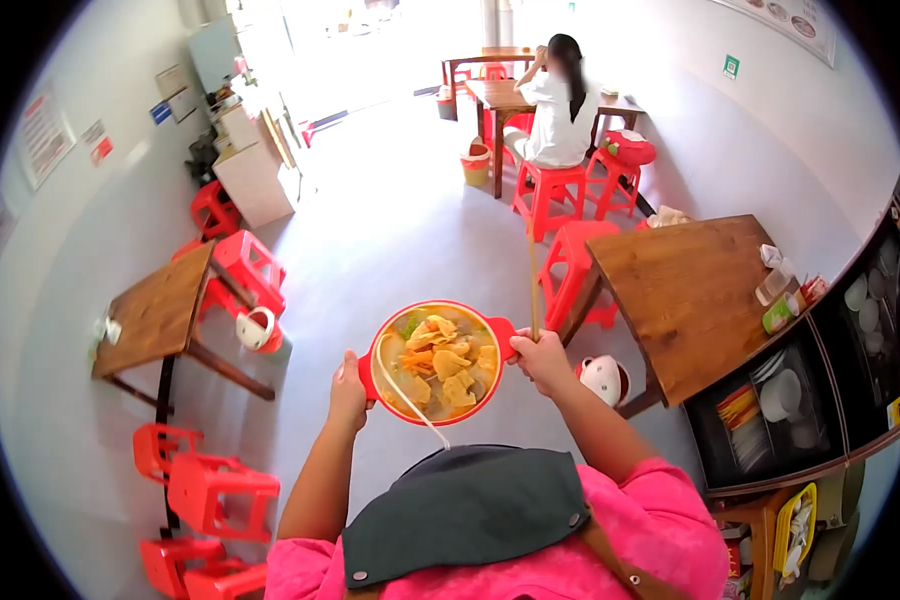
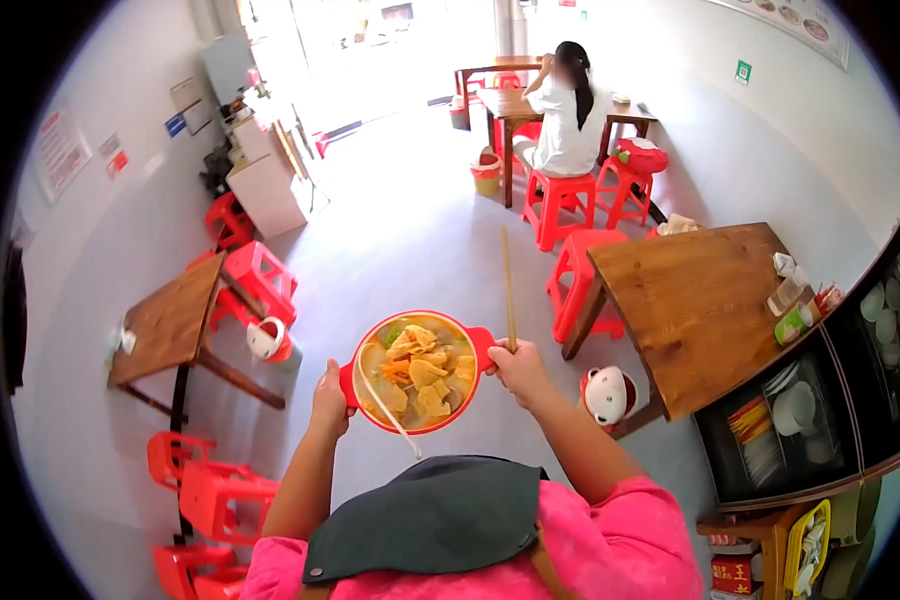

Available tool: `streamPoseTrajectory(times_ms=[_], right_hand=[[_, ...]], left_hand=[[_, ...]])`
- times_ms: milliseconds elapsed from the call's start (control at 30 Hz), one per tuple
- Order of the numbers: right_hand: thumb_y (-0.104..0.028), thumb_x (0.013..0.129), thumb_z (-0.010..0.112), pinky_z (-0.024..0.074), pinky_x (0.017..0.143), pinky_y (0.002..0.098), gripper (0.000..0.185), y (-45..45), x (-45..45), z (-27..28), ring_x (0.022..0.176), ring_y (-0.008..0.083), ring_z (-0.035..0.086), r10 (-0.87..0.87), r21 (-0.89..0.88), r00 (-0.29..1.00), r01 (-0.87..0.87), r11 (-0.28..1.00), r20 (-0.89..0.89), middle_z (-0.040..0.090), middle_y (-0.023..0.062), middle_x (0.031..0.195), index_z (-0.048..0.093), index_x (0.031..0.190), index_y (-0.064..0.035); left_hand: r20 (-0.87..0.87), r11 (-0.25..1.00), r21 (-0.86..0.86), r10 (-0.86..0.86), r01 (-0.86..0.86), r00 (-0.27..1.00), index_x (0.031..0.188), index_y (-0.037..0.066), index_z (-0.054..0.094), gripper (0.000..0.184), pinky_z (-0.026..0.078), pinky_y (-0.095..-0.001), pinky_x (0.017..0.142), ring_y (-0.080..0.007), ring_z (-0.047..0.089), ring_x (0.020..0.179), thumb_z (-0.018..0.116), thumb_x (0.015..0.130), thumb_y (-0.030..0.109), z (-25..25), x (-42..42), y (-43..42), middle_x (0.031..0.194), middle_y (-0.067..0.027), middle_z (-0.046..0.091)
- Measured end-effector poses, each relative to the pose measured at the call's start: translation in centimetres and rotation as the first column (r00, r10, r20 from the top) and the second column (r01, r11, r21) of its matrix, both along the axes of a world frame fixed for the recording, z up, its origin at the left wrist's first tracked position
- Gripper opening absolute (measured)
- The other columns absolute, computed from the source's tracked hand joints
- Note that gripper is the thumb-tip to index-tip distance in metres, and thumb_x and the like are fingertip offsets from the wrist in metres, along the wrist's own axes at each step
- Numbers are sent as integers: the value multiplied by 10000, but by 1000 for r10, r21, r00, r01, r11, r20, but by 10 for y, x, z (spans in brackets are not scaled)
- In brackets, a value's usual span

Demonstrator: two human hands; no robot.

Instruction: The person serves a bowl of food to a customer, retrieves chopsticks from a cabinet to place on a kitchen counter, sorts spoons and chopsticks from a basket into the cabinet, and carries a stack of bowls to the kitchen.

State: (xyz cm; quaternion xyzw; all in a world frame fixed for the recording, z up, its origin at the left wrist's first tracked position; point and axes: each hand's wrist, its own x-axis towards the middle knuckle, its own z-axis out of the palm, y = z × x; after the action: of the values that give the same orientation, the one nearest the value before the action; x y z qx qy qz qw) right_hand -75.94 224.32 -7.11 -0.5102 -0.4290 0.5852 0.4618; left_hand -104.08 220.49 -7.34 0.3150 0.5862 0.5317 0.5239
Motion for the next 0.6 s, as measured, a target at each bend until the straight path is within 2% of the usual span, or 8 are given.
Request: streamPoseTrajectory(times_ms=[167,233,300,433,600], right_hand=[[-129,760,526,292,351,194,112,150,-20,16,400,52,389,-32,-10,999,32,999,-18,540,42,576,547,765,-19],[-128,763,525,291,350,194,109,212,-23,14,398,53,389,-43,-40,999,43,998,-12,540,44,574,546,767,-21],[-123,769,519,285,345,193,100,272,-27,12,393,55,389,-86,14,996,86,996,2,537,46,568,542,775,-26],[-119,774,513,264,336,193,105,377,-32,11,379,48,361,-166,-46,982,163,986,-87,532,52,569,530,819,-25],[-124,776,515,254,330,198,111,511,-44,14,373,43,349,-233,-71,971,229,971,-51,529,54,566,523,829,-26]], left_hand=[[-11,1000,-8,-26,26,1000,780,71,468,407,242,-219,283,-85,327,314,293,899,419,26,-21,153,508,-5,451],[-8,999,-5,-45,45,999,779,72,467,408,242,-221,287,-86,327,316,294,898,421,26,-25,220,506,-5,449],[-36,997,2,-73,73,997,782,68,467,412,242,-222,293,-88,329,320,296,897,425,24,-31,289,506,-5,444],[-23,987,31,-156,157,987,785,66,463,416,237,-223,294,-83,330,329,298,895,431,18,-36,415,513,-6,443],[-36,972,-20,-236,235,971,792,61,450,422,247,-221,300,-79,327,335,302,891,443,29,-47,570,517,-4,435]])
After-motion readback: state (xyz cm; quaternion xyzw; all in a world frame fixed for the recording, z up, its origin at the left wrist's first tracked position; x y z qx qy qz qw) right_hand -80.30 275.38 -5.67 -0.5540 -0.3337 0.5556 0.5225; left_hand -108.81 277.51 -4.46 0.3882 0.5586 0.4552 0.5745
